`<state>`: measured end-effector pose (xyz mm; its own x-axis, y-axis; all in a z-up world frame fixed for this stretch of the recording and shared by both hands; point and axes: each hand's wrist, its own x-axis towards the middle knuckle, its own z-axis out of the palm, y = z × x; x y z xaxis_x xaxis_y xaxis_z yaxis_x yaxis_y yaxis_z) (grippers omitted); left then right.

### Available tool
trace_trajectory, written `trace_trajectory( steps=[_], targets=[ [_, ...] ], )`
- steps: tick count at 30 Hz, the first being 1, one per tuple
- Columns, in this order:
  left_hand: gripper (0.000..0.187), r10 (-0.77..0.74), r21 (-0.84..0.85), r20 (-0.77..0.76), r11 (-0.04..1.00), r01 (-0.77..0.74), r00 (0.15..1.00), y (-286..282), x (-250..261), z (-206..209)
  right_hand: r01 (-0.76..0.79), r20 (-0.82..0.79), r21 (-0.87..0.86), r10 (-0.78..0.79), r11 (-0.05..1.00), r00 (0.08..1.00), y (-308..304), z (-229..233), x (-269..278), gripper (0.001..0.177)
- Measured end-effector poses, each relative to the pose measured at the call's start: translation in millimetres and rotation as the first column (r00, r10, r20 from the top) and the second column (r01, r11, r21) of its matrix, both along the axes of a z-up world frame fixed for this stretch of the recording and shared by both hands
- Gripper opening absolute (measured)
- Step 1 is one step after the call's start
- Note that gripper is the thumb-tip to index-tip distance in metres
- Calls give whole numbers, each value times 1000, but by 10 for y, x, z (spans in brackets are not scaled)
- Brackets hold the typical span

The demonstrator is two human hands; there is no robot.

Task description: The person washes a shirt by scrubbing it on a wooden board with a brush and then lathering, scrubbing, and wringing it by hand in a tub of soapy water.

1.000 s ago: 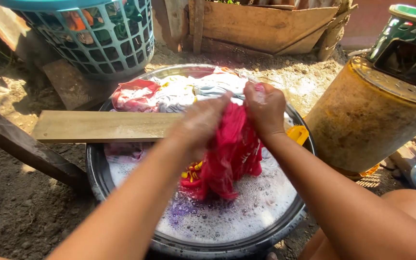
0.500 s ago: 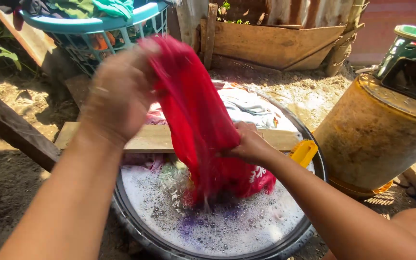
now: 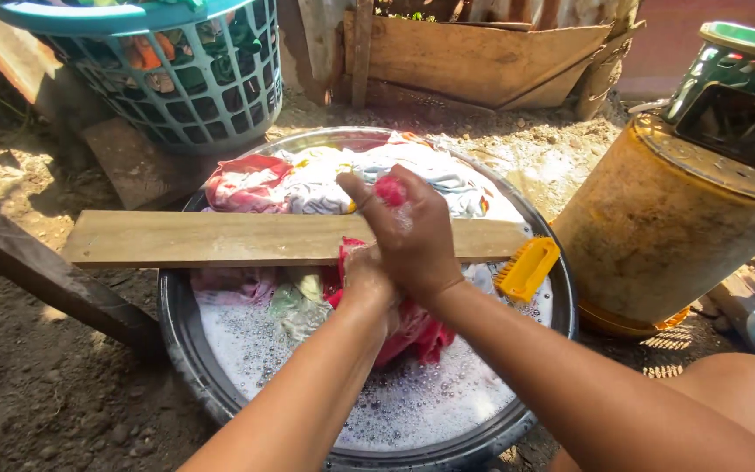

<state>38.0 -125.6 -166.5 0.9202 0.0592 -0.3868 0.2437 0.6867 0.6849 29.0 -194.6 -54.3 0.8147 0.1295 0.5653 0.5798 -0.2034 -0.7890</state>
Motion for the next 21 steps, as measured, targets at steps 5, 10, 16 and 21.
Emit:
trace_trajectory(
  steps=[5, 10, 16, 21],
  targets=[
    [41, -212, 976, -75, 186, 115, 974, 315, -138, 951, 208, 262, -330, -123, 921, 957, -289, -296, 446, 27],
    [42, -367, 944, -330, -140, 299, 870, 740, -134, 1773, 178, -130, -508, -279, 843, 951, -416, -28, 588, 51],
    [62, -797, 982, -18, 100, 162, 604, 1162, -220, 2293, -530, -527, 497, 725, 687, 444, -418, 335, 356, 90],
    [20, -341, 528, 663, 844, -93, 666, 1764, -372, 2607, -619, -623, 13, 490, 785, 609, -548, 209, 603, 53]
  ],
)
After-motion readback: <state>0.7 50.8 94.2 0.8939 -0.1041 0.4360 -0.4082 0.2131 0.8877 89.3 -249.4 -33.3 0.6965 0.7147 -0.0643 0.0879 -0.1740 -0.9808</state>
